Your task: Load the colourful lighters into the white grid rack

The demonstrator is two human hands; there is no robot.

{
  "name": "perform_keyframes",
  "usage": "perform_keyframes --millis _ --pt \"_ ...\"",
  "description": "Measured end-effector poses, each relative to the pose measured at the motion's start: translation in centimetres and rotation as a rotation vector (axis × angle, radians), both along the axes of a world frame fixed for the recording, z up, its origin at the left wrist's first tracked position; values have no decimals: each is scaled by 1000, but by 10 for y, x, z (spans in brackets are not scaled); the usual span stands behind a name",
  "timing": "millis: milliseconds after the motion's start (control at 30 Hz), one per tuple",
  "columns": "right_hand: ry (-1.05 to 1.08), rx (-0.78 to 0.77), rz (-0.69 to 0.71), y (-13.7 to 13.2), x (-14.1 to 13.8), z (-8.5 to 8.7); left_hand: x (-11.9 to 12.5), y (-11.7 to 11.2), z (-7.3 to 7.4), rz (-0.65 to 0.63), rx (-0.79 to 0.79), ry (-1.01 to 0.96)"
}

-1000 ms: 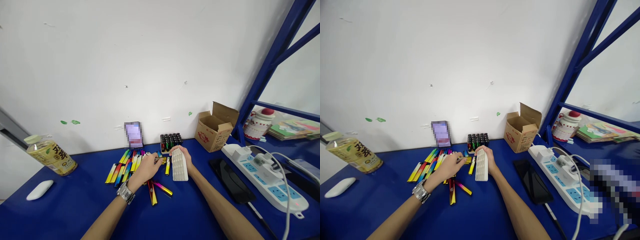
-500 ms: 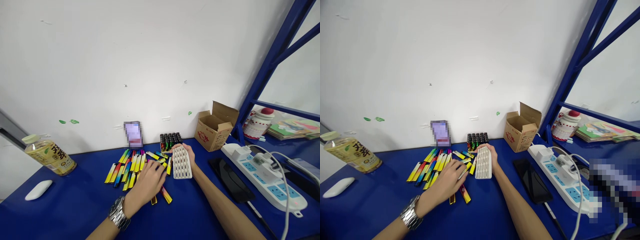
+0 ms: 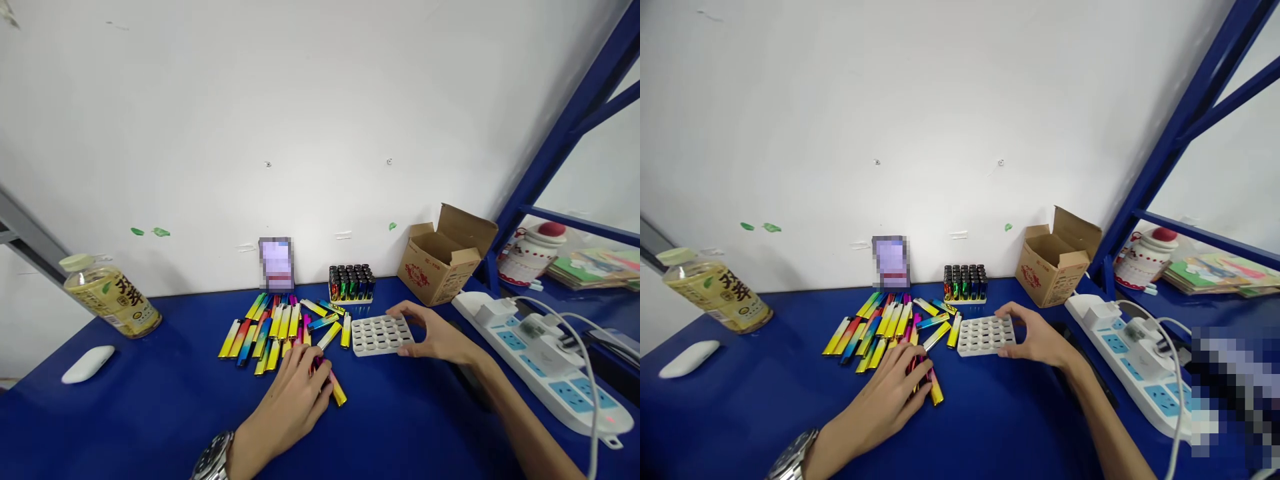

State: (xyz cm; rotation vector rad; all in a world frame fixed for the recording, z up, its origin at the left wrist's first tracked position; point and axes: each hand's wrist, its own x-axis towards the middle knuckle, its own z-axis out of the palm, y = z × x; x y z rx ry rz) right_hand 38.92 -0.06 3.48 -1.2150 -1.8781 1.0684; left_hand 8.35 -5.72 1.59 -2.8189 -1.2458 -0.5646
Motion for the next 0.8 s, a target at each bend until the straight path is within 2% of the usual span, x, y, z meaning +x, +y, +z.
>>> perform_keyframes --millis 100,267,467,567,667,733,800 --pt "-188 21 -17 -12 -9 -10 -8 5 -1 14 9 -48" --pt "-271 80 52 -13 -35 -18 -22 23 -5 134 128 -158" --pt "-436 101 157 3 -56 1 -46 48 -12 363 245 -214" --pt "-487 209 50 12 -79 12 -54 53 -16 438 261 -218" --pt "-701 296 -69 24 -112 16 -57 54 -19 457 267 -203" --pt "-816 274 -111 34 -134 15 -59 54 -20 464 270 -196" --pt "-782 202 -106 47 -152 13 -60 53 -20 471 267 -198"
